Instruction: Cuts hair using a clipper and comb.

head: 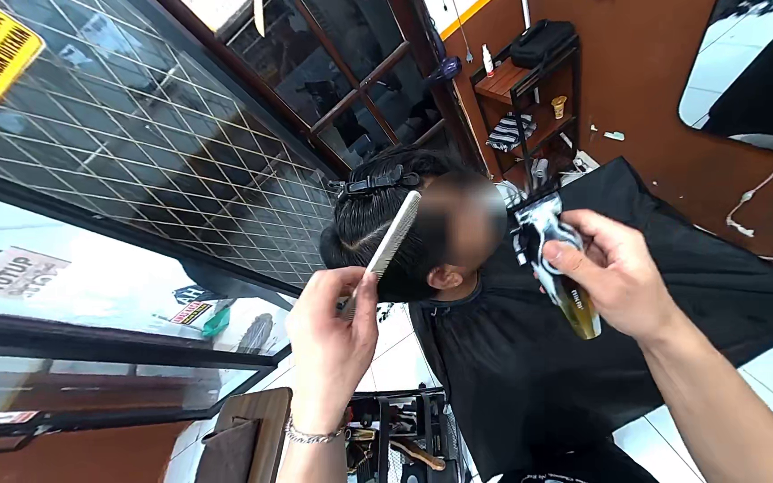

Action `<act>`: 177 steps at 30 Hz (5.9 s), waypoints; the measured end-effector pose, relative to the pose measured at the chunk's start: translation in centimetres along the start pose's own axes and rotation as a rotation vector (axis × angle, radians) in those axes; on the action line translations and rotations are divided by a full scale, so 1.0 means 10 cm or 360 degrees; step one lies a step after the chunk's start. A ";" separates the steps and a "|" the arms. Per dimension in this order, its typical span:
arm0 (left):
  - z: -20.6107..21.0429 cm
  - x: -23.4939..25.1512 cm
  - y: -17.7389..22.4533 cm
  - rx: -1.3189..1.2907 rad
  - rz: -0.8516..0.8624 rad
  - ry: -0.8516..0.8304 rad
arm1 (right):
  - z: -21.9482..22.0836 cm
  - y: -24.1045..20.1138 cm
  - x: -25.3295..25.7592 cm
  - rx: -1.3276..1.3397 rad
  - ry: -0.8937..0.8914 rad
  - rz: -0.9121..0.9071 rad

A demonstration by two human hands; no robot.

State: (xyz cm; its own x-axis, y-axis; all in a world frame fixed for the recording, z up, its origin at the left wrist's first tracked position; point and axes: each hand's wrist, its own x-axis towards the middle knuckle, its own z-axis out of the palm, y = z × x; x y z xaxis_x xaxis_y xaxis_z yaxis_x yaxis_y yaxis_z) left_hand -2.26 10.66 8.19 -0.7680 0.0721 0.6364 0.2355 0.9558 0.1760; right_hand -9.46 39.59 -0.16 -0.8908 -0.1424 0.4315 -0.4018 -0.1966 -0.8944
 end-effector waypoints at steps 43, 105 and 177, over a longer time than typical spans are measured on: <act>-0.16 -0.06 -0.34 -0.0506 -0.0349 0.0299 | 0.33 0.06 0.13 -0.0972 -0.0521 0.0358; 0.38 -0.57 -0.09 -0.0777 -0.0356 0.0180 | 0.23 -0.25 0.30 -0.0254 -0.0350 -0.0133; 0.15 -0.58 0.55 -0.0017 -0.0383 -0.0284 | 0.12 -0.05 0.28 0.1226 -0.0976 0.0418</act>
State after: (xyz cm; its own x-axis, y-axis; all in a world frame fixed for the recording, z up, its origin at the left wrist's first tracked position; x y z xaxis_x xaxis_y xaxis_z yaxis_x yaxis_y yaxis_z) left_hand 2.66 15.93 4.34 -0.8950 -0.1061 0.4333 0.0396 0.9485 0.3142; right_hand -11.52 38.13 1.67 -0.5822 -0.7007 0.4123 0.2291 -0.6280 -0.7437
